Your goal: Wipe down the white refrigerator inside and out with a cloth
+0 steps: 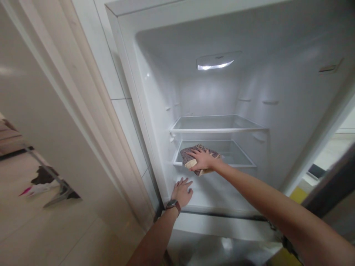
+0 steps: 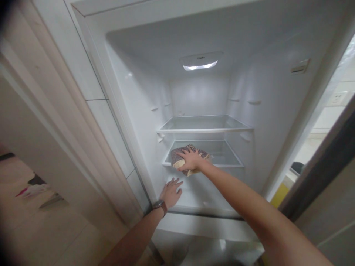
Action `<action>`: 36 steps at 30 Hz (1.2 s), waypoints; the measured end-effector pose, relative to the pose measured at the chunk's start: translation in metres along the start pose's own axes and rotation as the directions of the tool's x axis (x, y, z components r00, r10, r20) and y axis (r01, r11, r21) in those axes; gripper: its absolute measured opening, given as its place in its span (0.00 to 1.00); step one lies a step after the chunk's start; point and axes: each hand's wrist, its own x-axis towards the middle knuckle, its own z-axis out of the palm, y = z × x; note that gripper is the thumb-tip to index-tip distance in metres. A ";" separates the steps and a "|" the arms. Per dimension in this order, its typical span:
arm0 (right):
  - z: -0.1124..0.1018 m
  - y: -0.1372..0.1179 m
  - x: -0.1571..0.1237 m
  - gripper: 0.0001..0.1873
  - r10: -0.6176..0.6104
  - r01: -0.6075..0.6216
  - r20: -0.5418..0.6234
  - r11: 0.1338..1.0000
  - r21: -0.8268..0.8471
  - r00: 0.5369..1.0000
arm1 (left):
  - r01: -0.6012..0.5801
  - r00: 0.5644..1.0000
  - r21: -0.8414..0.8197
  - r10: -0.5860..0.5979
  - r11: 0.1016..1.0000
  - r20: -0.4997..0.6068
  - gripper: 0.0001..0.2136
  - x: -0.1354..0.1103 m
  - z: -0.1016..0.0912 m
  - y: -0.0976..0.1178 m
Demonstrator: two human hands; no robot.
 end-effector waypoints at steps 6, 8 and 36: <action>0.005 -0.023 -0.009 0.48 0.005 -0.007 -0.079 1.000 -0.023 0.997 | -0.015 1.000 -0.002 0.014 1.000 -0.020 0.23 0.000 0.000 0.000; 0.006 -0.032 -0.010 0.45 0.008 -0.010 -0.089 1.000 -0.013 0.996 | -0.022 1.000 0.004 0.022 1.000 -0.020 0.23 0.000 0.000 0.000; 0.003 -0.057 0.061 0.43 0.278 -0.279 0.024 0.949 0.146 0.960 | -0.012 0.998 0.023 0.011 1.000 0.055 0.23 -0.003 -0.011 0.006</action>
